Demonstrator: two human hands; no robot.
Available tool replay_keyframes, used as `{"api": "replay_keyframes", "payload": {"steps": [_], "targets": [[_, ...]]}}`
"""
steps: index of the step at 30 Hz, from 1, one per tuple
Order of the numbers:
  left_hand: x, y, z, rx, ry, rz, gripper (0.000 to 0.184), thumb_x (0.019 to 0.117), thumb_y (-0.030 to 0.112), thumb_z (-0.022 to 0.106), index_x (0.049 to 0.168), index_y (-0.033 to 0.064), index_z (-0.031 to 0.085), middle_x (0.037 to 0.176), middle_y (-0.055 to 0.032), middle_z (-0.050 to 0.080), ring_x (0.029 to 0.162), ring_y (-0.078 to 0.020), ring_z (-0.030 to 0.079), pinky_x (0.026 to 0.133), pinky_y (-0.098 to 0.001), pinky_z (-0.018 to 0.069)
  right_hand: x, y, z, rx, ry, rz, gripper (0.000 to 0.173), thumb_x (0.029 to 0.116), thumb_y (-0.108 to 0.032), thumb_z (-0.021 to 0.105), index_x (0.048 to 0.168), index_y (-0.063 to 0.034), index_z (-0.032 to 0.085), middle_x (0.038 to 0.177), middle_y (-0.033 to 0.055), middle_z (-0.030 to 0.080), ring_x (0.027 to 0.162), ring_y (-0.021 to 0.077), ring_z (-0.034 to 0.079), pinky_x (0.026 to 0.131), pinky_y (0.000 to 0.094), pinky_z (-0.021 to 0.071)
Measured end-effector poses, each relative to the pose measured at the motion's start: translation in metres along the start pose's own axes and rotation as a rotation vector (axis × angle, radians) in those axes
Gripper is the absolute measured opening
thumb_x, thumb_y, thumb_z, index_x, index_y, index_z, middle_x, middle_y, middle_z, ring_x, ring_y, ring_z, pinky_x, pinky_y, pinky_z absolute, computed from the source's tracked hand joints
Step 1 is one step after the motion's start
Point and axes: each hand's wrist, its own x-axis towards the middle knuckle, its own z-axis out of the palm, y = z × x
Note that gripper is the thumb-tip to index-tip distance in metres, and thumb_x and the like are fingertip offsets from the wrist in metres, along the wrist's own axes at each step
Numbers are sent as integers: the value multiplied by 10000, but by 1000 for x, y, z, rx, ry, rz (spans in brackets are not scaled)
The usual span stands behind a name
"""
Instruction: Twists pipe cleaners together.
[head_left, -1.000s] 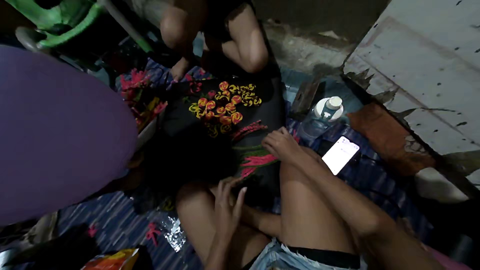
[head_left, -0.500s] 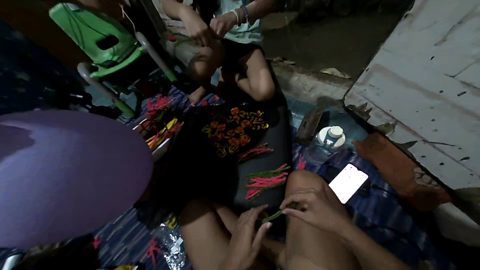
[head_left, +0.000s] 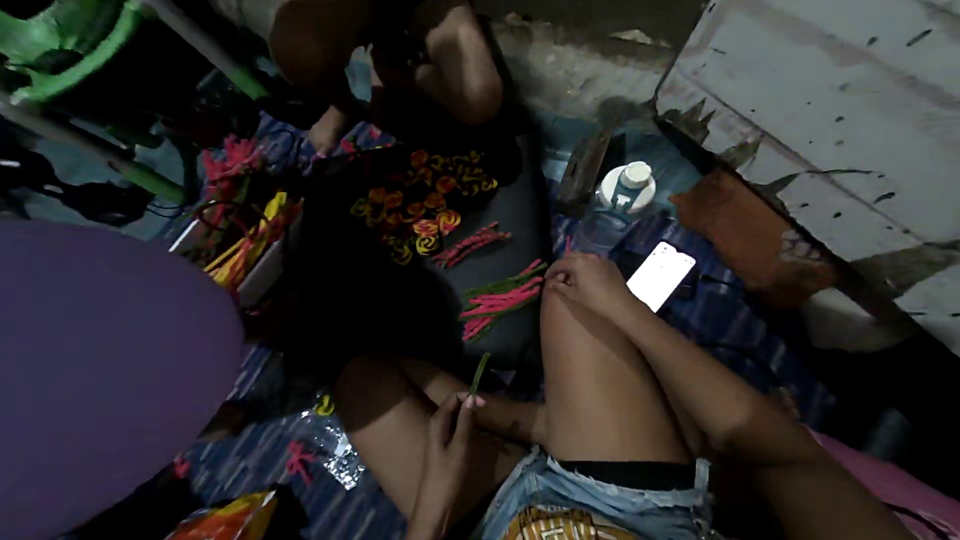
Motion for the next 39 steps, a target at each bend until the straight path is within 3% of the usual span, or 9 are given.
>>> {"api": "replay_keyframes", "payload": {"steps": [5, 10, 14, 18, 23, 27, 33, 37, 39], "targets": [[-6, 5, 10, -28, -36, -6, 193, 1038, 92, 484, 990, 46, 666, 762, 90, 601, 636, 45, 532, 594, -124, 452, 24, -7, 10, -132, -96, -116, 180, 989, -80, 627, 1089, -41, 771, 1131, 200, 678, 1093, 378, 650, 930, 568, 516], [-4, 5, 23, -102, -88, 14, 187, 1040, 86, 485, 1009, 49, 666, 737, 107, 576, 582, 65, 477, 540, -111, 410, 51, -5, 15, -221, -176, -114, 154, 910, -17, 698, 1051, -2, 757, 1167, 229, 670, 1142, 431, 622, 943, 627, 488], [-5, 4, 25, -95, -80, -3, 178, 1026, 43, 491, 997, 2, 662, 712, 98, 563, 587, 67, 479, 562, -123, 420, 57, -2, 20, -245, -300, -31, 226, 930, -127, 694, 1099, 20, 727, 1193, 275, 668, 1152, 484, 613, 972, 696, 445], [0, -15, 25, -80, -81, 30, 193, 1037, 78, 504, 1030, -45, 653, 773, 42, 596, 654, 34, 522, 641, -162, 466, 56, -9, -1, -244, -351, -43, 233, 931, -187, 736, 1081, -9, 758, 1112, 252, 711, 1104, 462, 648, 981, 678, 457], [24, -22, 37, 15, -17, 94, 228, 1037, 106, 530, 1072, -48, 695, 979, -91, 685, 874, -96, 642, 830, -279, 540, 44, -28, -23, -254, -335, -104, 279, 1049, -212, 560, 1164, -33, 740, 1191, 216, 702, 1163, 404, 643, 1027, 602, 460], [62, -21, 57, 177, -90, -41, 248, 1030, 117, 569, 1142, -57, 705, 1250, -221, 640, 1040, -275, 674, 924, -421, 557, 40, -30, -18, -54, -200, -180, 259, 1037, -184, 578, 1184, -33, 728, 1177, 180, 678, 1068, 320, 660, 980, 513, 505], [93, -21, 56, 126, -60, -10, 228, 1021, 131, 581, 1092, -37, 718, 1267, -191, 626, 1104, -253, 640, 949, -406, 540, 14, -42, -13, 586, 239, -296, 125, 911, -65, 685, 992, -1, 756, 950, 47, 712, 807, 29, 639, 736, 180, 540], [100, -24, 46, 18, -52, -113, 216, 1047, 133, 550, 1112, -9, 700, 1198, -155, 621, 954, -198, 652, 779, -356, 573, 10, -54, 6, 874, 312, -93, 110, 937, -3, 689, 1029, 31, 739, 934, 35, 743, 738, -2, 651, 691, 163, 544], [92, -19, 48, 142, 85, 6, 218, 1026, 149, 574, 1069, 3, 729, 1121, -159, 669, 974, -221, 662, 866, -390, 554, 13, -51, 16, 848, 271, -45, 108, 943, -2, 689, 1029, 40, 740, 924, 47, 740, 728, -1, 640, 684, 162, 536]]}}
